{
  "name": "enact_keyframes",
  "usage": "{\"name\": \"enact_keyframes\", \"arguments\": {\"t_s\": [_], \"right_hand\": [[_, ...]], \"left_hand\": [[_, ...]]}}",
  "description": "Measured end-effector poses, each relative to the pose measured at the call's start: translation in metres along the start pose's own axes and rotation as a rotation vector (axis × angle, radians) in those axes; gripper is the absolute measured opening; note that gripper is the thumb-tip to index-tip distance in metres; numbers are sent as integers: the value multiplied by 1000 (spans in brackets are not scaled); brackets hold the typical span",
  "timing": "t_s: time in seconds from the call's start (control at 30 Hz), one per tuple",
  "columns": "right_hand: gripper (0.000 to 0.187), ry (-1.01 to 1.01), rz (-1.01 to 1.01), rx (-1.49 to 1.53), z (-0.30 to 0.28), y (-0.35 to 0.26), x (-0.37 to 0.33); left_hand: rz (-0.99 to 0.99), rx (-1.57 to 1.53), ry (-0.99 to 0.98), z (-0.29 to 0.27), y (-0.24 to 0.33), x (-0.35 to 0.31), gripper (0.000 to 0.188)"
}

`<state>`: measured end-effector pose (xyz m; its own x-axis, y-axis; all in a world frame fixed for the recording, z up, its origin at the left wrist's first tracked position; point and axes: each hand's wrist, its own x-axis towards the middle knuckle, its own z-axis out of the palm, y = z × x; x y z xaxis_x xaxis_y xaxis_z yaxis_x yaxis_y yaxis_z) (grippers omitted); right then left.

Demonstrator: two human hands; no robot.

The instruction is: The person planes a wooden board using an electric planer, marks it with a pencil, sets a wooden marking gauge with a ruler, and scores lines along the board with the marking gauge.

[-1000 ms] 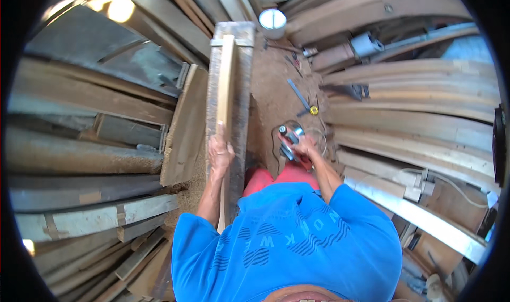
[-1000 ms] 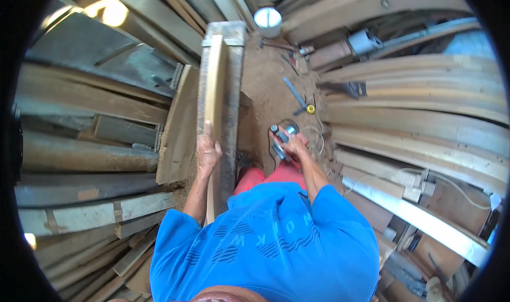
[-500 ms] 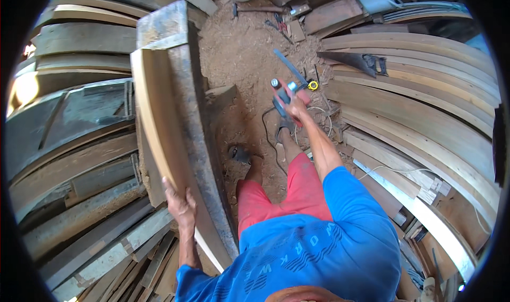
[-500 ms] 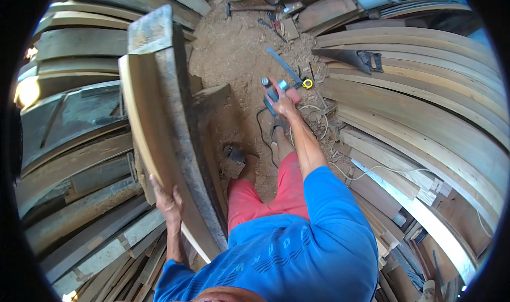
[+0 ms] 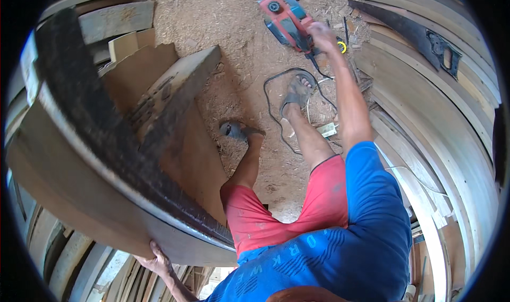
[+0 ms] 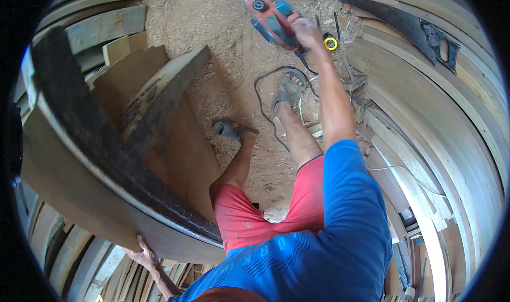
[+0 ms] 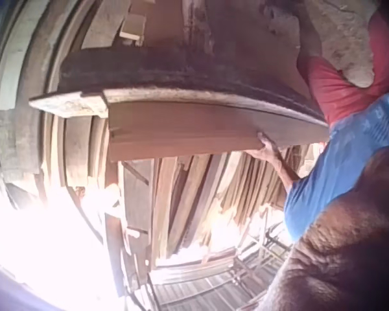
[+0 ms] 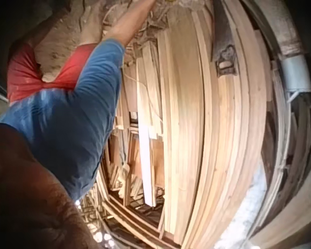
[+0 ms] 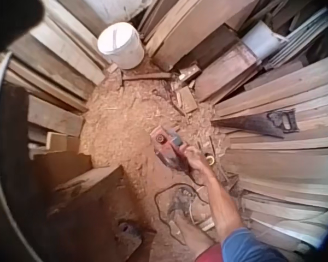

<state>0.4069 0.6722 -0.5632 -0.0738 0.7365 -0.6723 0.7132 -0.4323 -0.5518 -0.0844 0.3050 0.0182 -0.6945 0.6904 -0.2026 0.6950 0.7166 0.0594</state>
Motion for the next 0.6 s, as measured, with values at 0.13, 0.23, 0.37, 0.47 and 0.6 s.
{"name": "enact_keyframes", "arguments": {"t_s": [0.13, 0.23, 0.37, 0.47, 0.6], "right_hand": [[57, 64, 227, -797, -46, 77, 13], [60, -12, 352, -886, -54, 91, 13], [59, 77, 211, -868, -54, 100, 22], [29, 152, 77, -842, -58, 75, 1], [31, 276, -14, -551, -54, -19, -73]], "left_hand": [[-22, 34, -54, -10, -6, 1, 48], [38, 105, -96, -12, 3, 6, 45], [-31, 91, -55, -10, 5, 5, 50], [-17, 52, -61, -3, 20, 12, 61], [112, 146, -19, -10, 40, 14, 62]]}}
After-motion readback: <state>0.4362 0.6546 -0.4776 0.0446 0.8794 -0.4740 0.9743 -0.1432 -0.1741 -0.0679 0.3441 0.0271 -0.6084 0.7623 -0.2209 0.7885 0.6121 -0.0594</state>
